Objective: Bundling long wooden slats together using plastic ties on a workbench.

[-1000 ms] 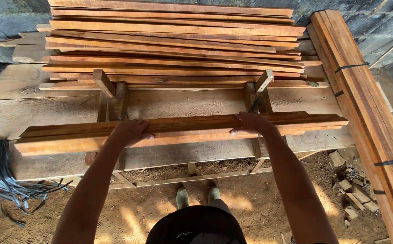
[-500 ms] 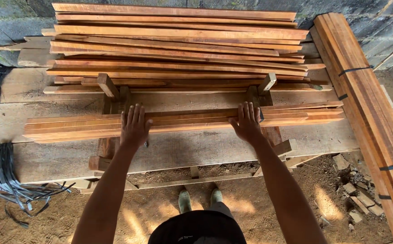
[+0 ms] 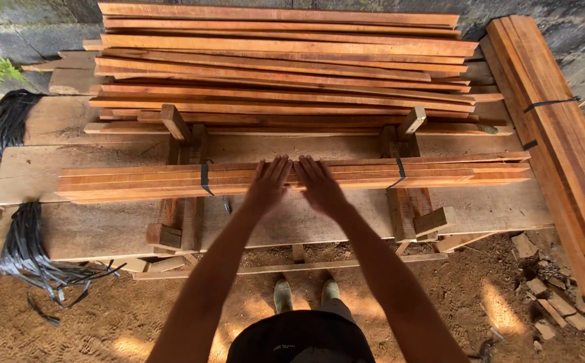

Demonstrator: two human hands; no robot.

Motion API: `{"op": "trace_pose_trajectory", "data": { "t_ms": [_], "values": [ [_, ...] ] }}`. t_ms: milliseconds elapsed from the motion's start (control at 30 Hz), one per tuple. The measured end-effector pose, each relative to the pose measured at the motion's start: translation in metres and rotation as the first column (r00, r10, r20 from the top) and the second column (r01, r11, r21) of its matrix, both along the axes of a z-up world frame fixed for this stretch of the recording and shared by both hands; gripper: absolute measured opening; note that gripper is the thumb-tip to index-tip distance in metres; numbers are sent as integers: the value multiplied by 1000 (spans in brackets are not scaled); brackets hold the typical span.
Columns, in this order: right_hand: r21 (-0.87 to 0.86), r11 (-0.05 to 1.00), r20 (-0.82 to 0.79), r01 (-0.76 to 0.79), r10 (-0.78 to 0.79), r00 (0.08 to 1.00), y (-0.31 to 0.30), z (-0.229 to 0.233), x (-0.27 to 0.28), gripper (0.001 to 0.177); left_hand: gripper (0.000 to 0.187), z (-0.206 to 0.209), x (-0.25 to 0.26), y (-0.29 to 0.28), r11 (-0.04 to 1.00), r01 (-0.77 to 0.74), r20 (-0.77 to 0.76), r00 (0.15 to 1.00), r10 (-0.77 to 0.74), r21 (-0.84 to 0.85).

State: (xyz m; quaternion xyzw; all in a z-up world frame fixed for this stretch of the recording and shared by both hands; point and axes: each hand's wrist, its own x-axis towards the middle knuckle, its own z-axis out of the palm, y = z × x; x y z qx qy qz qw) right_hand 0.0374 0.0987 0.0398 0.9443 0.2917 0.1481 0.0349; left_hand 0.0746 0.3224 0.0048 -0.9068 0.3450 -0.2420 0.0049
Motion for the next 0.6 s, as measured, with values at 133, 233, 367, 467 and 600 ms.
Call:
{"op": "trace_pose_trajectory", "data": {
  "t_ms": [133, 233, 367, 467, 600],
  "values": [
    [204, 978, -140, 39, -10, 990, -64, 39, -19, 87, 81, 37, 1, 73, 990, 17, -214, 976, -47, -141],
    [171, 966, -147, 195, -170, 974, -115, 41, -23, 84, 89, 30, 1, 122, 980, -149, -254, 961, 111, -134],
    [184, 910, -224, 371, -329, 918, -139, 43, -29, 93, 90, 50, -10, 140, 965, -258, -167, 954, 248, -44],
    [196, 903, -194, 383, -348, 917, -143, 40, -28, 91, 89, 49, -7, 139, 962, -272, -160, 950, 267, -10],
    [190, 905, -196, 381, -345, 918, -145, 39, -26, 90, 86, 52, -5, 140, 969, -244, -142, 958, 248, 45]
  ]
}}
